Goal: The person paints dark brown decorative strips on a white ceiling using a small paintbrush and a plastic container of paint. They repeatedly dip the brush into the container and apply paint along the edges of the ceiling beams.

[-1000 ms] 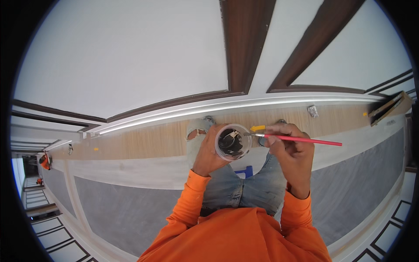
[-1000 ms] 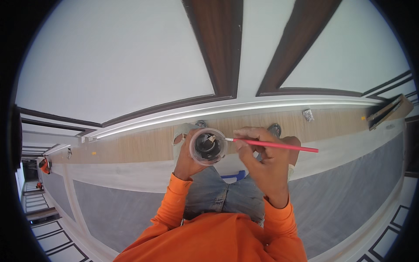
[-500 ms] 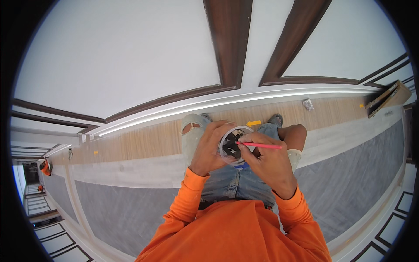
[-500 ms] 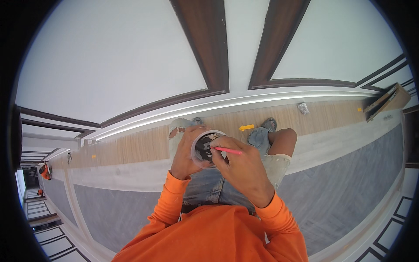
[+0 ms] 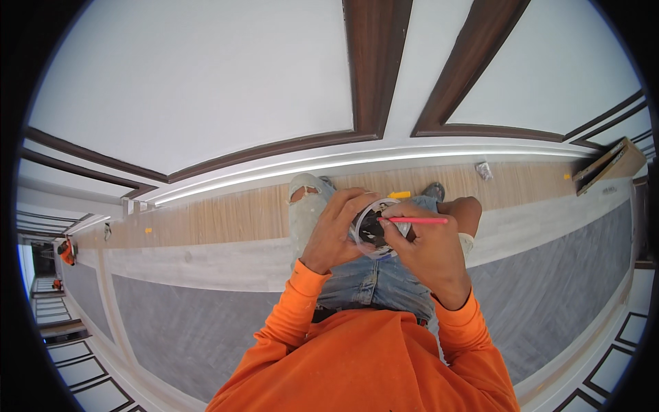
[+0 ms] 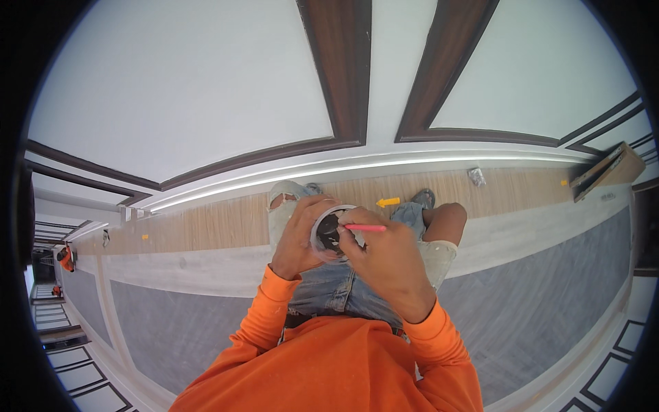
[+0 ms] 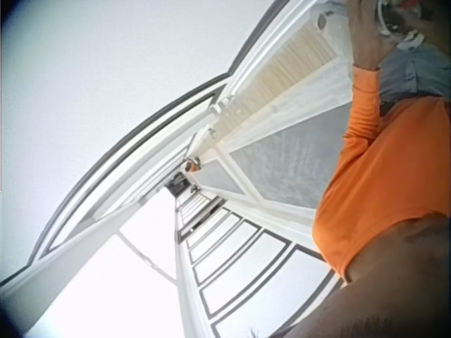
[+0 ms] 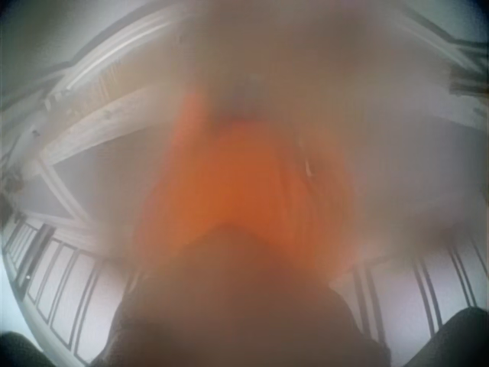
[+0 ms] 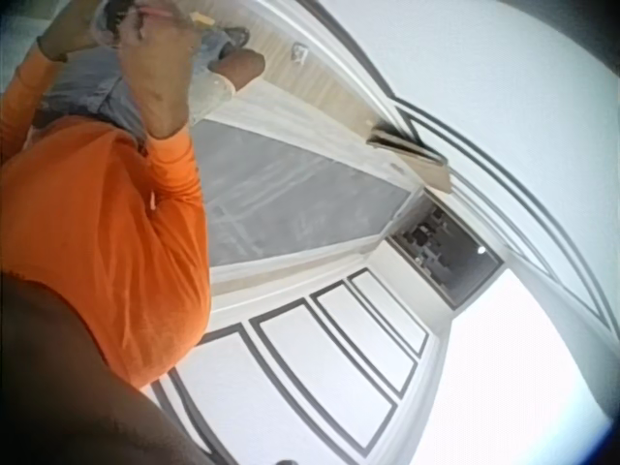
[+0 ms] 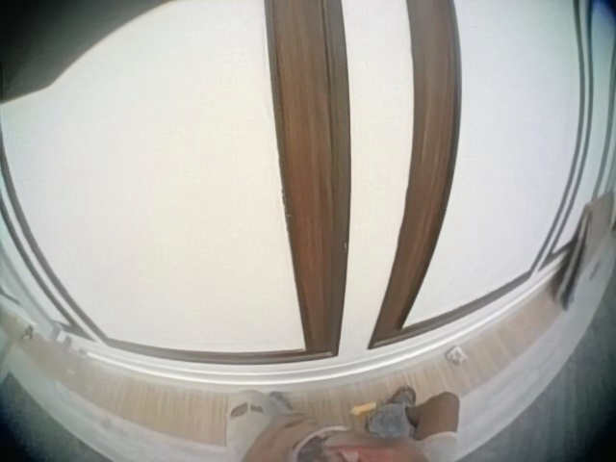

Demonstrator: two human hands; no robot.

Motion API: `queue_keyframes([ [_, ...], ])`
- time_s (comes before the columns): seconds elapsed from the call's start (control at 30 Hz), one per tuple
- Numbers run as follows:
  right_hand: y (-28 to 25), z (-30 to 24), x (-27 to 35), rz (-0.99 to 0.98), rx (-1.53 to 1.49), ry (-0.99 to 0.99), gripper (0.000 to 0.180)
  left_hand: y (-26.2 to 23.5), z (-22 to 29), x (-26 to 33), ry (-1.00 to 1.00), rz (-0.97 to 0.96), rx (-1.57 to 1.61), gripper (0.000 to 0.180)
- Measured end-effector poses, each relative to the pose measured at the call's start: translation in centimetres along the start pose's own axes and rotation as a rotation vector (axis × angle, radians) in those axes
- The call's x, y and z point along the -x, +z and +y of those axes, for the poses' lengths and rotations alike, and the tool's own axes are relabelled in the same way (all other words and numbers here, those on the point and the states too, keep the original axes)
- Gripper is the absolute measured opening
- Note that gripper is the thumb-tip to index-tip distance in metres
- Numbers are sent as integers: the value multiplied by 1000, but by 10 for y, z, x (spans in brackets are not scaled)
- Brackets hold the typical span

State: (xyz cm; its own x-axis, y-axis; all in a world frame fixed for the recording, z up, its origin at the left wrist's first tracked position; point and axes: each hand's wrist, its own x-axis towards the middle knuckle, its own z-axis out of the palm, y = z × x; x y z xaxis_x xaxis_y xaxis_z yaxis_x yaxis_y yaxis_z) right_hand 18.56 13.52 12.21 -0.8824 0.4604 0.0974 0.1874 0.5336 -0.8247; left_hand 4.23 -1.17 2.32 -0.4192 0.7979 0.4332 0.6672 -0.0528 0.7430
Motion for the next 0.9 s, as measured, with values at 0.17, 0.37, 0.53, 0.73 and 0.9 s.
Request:
queue_keyframes([
  [0.17,-8,4,2,-46,15,3,13,4,-3,1,-35,11,-24,78],
  [0.37,-12,9,-1,47,-134,24,13,3,-3,-6,-57,-17,-21,77],
  [0.53,-27,19,-7,60,-240,38,9,2,-11,-10,-97,4,18,77],
  [0.73,-29,58,-41,333,-1221,47,10,6,-38,-8,-243,84,41,81],
  [0.9,-27,71,-102,466,-1499,-101,10,11,-83,2,-345,157,75,89],
])
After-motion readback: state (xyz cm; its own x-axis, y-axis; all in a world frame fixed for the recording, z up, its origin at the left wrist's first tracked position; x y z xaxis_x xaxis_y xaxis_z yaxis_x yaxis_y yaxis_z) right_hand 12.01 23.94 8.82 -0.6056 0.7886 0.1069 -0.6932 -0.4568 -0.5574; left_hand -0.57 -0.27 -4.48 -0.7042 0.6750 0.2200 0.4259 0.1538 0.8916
